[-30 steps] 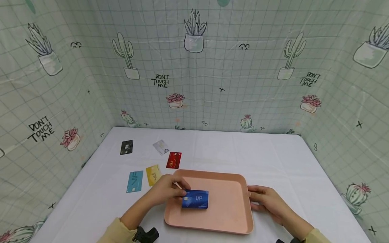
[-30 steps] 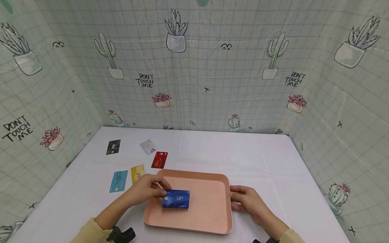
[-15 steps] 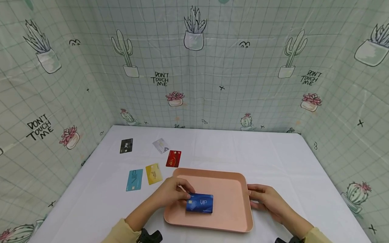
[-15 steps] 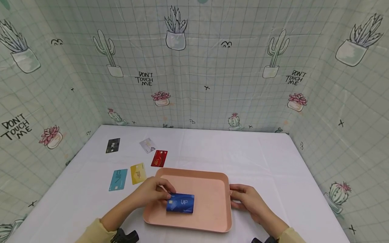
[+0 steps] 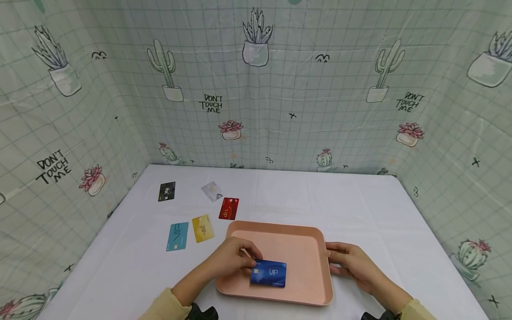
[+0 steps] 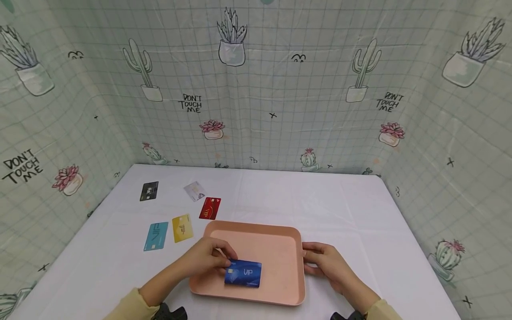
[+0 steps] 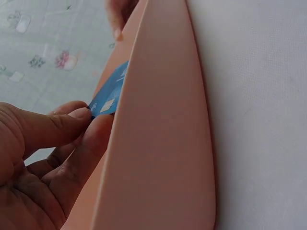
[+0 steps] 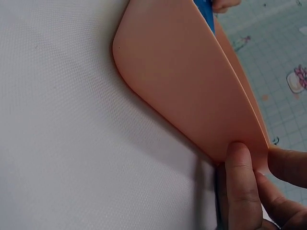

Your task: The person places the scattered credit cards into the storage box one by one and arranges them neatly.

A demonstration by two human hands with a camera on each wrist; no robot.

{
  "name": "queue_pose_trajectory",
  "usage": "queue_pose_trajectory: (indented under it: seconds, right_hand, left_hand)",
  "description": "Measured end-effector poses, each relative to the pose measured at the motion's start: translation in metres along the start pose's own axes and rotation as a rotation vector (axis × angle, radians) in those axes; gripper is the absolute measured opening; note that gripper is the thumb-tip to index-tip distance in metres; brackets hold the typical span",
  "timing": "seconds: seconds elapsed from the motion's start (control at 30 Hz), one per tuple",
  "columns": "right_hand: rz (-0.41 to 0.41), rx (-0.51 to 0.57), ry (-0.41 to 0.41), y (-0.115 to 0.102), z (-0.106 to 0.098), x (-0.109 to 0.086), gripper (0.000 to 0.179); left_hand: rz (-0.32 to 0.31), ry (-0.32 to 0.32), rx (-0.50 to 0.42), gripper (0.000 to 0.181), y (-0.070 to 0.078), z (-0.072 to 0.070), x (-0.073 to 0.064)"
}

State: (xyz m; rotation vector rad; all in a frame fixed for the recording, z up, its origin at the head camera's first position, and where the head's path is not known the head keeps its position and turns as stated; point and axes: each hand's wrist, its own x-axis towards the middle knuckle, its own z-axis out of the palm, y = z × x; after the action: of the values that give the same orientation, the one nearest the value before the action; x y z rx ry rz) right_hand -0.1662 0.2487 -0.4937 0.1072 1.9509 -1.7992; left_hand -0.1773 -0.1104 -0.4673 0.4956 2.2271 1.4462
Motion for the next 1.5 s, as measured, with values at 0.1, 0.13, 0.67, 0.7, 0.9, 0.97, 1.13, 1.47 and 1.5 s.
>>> queue_pose_trajectory:
  seconds: [0.1,0.13,0.67,0.7,0.9,0.97,1.13,1.47,1.5]
  right_hand:
    - [-0.002,0.001,0.003,-0.001,0.0,-0.001,0.064]
    - [-0.006,-0.002,-0.002,0.0,0.0,-0.001,0.065]
    - [-0.008,0.021,-0.012,0.001,0.0,-0.002,0.067]
    - [-0.007,0.022,-0.011,0.001,0.0,-0.002,0.067]
    - [-0.002,0.024,-0.004,0.001,0.001,-0.003,0.067]
    - [-0.001,0.024,-0.001,0.001,0.001,-0.003,0.067]
    - [-0.001,0.022,0.004,0.002,0.001,-0.002,0.066]
    - [0.006,0.011,0.015,0.003,0.0,-0.001,0.065]
    - [0.004,0.014,0.017,0.003,0.0,-0.001,0.065]
  left_hand:
    - [0.002,-0.009,0.0,0.015,0.0,0.003,0.001]
    - [0.002,-0.011,0.003,0.015,0.0,0.004,0.001]
    - [-0.029,-0.018,0.005,0.014,0.004,0.016,0.0]
    - [-0.029,-0.018,0.004,0.014,0.004,0.017,0.0]
    - [-0.033,-0.019,-0.014,0.014,0.005,0.023,0.001]
    - [-0.034,-0.019,-0.021,0.014,0.005,0.025,0.001]
    - [-0.03,-0.03,-0.036,0.014,0.007,0.03,0.003]
    - [-0.041,-0.05,-0.047,0.012,0.006,0.038,0.005]
    - [-0.042,-0.052,-0.048,0.013,0.006,0.039,0.005]
